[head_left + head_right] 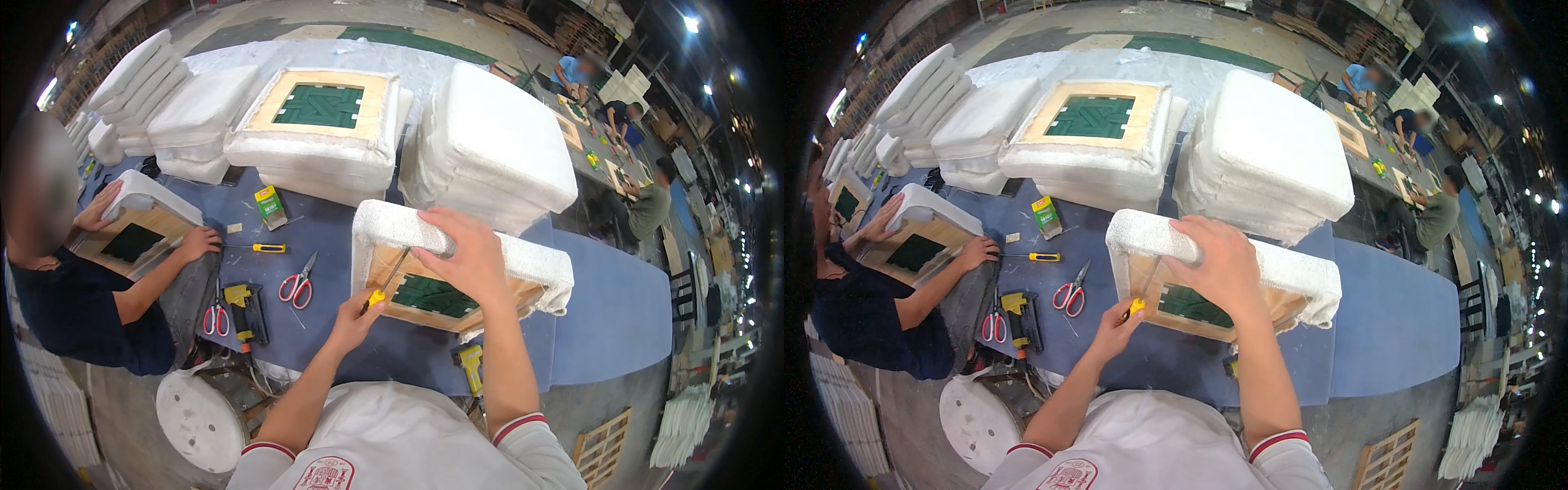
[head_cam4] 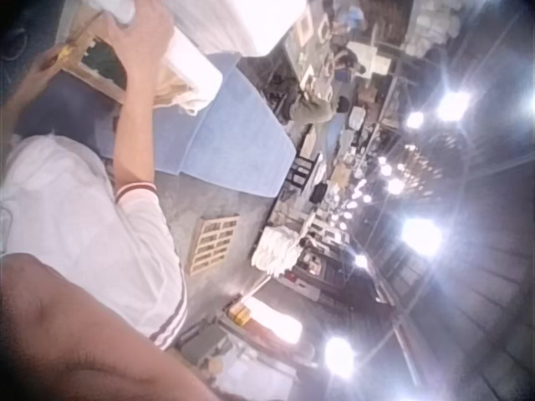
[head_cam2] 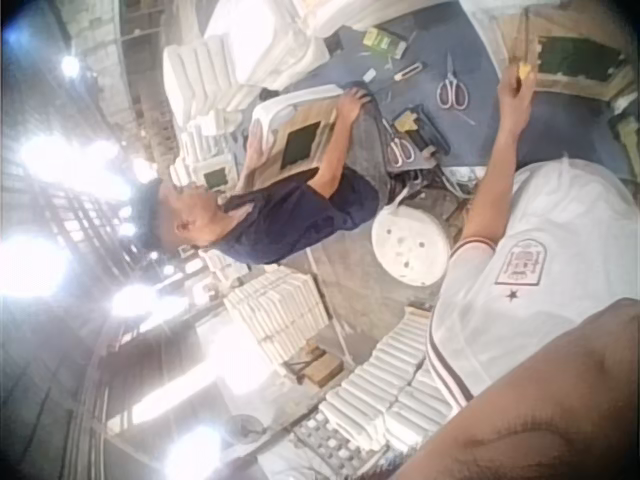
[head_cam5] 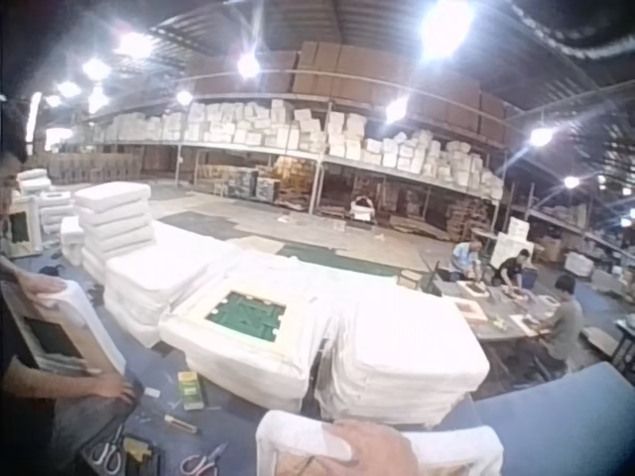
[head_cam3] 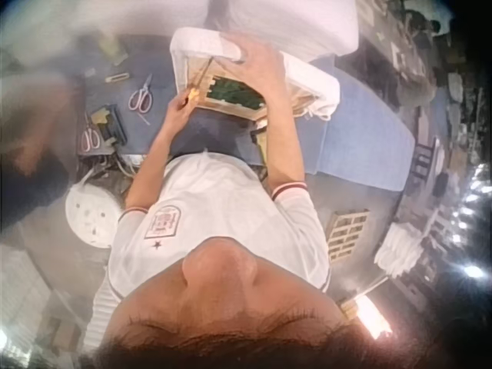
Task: The person assembles a cushion by stapling white fabric to a wooden frame with a green insert. They repeatedly fold the fabric edges, staple them, trim excess with a utility knife, and flip the cushion to work on different sides. The finished cushion is placed on a stack of similar cushions.
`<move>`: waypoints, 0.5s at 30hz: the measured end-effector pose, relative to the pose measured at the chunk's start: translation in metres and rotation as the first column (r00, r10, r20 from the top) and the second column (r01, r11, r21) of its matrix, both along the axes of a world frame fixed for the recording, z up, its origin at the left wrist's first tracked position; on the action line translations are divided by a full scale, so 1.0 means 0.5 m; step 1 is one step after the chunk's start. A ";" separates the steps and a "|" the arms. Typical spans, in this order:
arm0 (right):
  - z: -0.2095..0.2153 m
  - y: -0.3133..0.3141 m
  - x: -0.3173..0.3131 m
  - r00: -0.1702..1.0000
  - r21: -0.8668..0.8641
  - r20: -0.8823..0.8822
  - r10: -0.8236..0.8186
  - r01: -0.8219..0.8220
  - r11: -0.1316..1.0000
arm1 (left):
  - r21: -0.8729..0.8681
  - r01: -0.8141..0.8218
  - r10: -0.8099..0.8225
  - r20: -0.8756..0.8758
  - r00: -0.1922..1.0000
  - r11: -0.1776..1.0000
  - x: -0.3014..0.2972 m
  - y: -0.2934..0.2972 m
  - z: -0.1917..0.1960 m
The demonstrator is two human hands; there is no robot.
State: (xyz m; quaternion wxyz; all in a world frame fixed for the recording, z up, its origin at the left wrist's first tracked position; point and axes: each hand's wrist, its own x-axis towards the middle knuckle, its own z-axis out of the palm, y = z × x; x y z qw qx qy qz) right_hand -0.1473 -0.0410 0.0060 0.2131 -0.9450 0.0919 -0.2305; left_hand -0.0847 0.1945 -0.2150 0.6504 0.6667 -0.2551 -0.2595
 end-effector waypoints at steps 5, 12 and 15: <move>-0.009 -0.002 -0.002 1.000 0.013 -0.003 0.005 -0.005 1.000 | 0.000 0.034 -0.034 -0.145 0.989 0.999 -0.011 -0.022 -0.024; -0.006 -0.003 0.001 1.000 -0.007 -0.021 -0.006 0.006 1.000 | 0.079 -0.021 0.022 -0.018 1.000 0.997 -0.010 -0.027 -0.027; -0.010 -0.006 0.003 1.000 -0.021 -0.025 -0.015 0.014 1.000 | 0.093 -0.027 0.028 -0.006 1.000 0.995 -0.006 -0.024 -0.016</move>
